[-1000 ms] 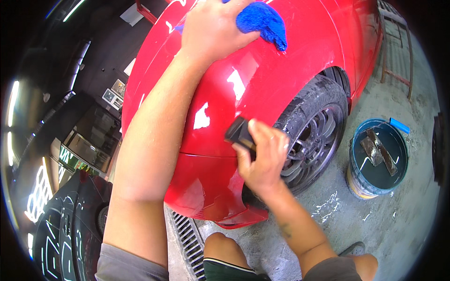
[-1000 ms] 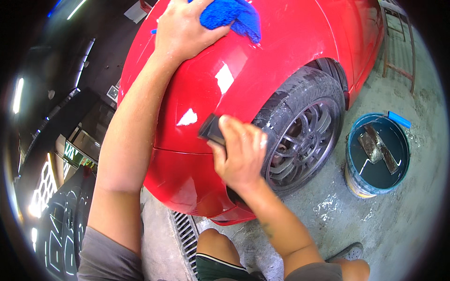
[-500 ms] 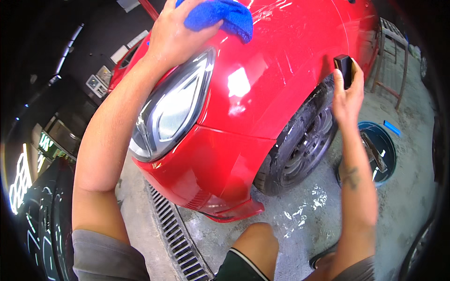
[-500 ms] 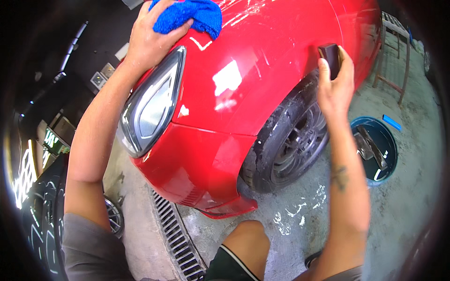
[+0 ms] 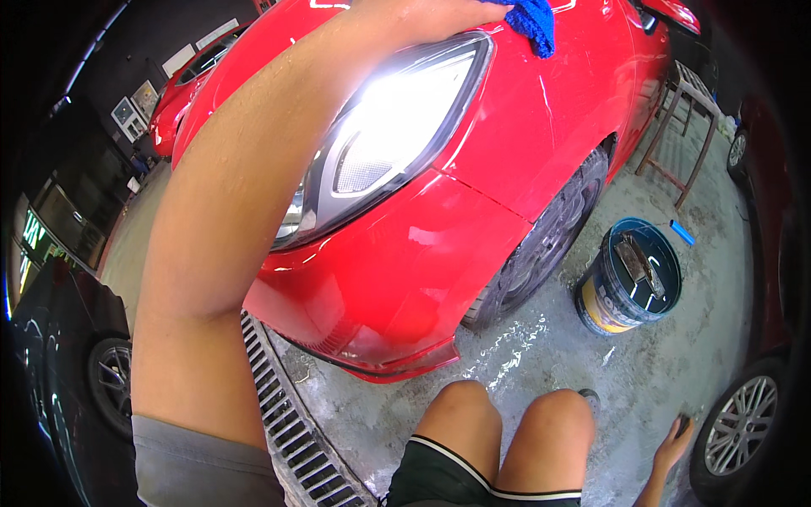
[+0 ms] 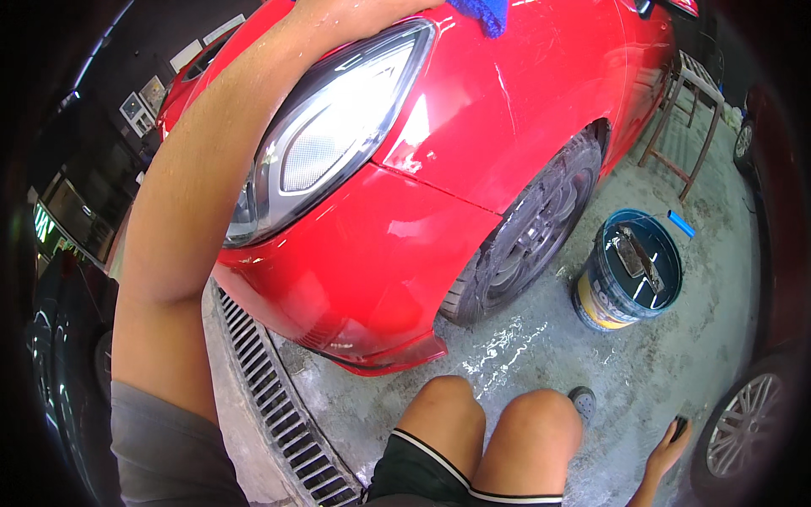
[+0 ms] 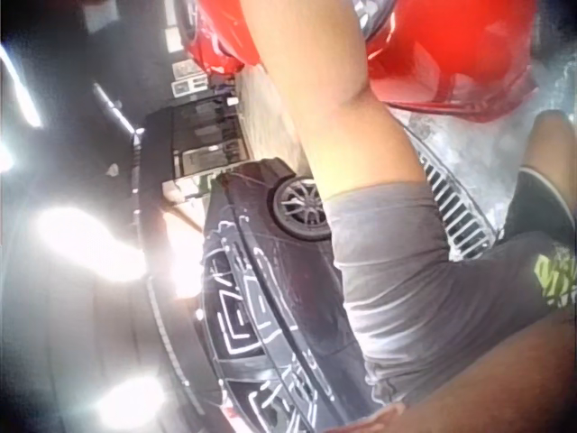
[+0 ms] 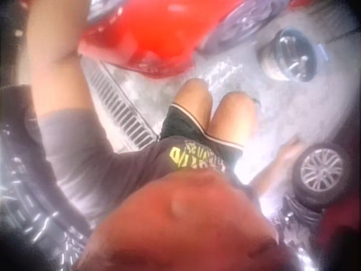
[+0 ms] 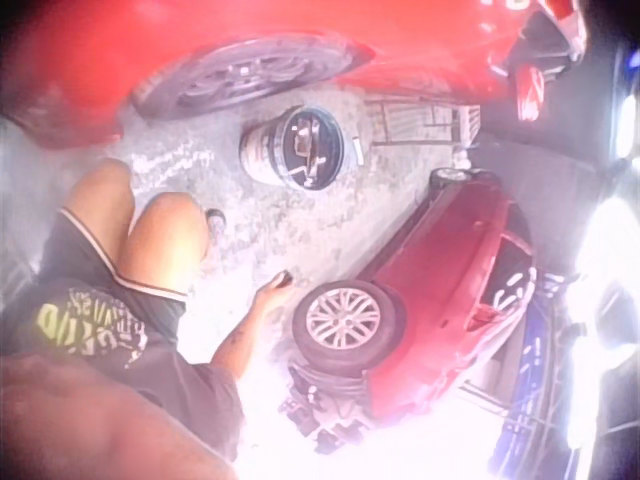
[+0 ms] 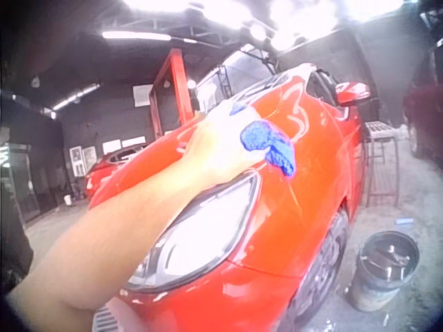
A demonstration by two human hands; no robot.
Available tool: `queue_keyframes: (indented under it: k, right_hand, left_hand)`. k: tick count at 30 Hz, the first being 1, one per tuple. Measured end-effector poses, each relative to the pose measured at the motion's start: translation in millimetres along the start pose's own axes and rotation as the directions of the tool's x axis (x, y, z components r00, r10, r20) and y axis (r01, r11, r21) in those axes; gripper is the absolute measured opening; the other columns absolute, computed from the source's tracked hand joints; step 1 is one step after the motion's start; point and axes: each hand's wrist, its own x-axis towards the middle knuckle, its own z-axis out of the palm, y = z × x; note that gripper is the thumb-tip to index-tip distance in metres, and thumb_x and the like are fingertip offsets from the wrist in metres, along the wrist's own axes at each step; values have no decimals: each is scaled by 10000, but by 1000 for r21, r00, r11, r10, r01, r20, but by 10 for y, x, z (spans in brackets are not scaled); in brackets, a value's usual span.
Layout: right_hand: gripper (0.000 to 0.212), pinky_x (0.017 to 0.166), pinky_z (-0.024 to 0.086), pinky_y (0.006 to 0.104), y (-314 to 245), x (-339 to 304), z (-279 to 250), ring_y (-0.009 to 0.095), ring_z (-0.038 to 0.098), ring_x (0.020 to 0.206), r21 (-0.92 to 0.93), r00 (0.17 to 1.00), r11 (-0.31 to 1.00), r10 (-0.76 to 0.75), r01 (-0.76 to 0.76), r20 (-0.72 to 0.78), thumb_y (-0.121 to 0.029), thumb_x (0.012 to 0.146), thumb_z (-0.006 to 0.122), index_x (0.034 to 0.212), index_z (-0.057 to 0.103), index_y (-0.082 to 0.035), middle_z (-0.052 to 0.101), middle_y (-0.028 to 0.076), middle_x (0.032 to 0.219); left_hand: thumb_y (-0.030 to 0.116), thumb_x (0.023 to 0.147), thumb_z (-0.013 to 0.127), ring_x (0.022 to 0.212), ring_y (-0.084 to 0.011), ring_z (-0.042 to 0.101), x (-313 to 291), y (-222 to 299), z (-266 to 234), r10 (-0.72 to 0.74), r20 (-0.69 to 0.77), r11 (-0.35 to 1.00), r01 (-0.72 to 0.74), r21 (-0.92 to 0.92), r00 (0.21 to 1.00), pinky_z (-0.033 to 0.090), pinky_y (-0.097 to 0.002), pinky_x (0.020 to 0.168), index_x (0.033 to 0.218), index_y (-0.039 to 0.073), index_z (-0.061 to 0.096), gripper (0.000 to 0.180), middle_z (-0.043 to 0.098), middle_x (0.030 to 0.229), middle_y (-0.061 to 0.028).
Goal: The person scrubs the front fender and wheel arch of a red car using a small black abrasive pad and a blue microfiber cloth. They repeatedly dip the pad into a bucket of soapy water and wipe the treated area with the cloth.
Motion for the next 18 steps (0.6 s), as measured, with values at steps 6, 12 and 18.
queue_keyframes:
  k: [6,12,18]
  right_hand:
    - [557,1173,440,433,-136,-126,223,380,600,1379,216,985,976,1,-38,171,-276,1090,675,1522,528,44,622,259,1481]
    - [485,1129,478,440,-2067,1560,364,398,641,1318,305,933,891,-359,337,18,-253,1114,617,1515,547,11,634,247,1464]
    - [457,992,535,517,-3167,2095,995,454,652,1206,179,829,844,-533,506,169,-283,1097,617,1483,563,-45,668,232,1308]
  left_hand:
    - [321,774,889,1262,-405,622,50,107,-175,-143,59,990,142,13,988,529,-530,1045,1148,152,718,445,679,1237,-168]
    - [358,830,859,1352,-490,560,-28,163,-86,-237,124,963,216,164,964,499,-594,1112,1383,153,624,635,529,1461,-256]
    - [331,843,854,1334,-495,563,86,308,-142,-321,211,941,286,182,923,496,-583,1109,1412,152,600,648,535,1414,-258]
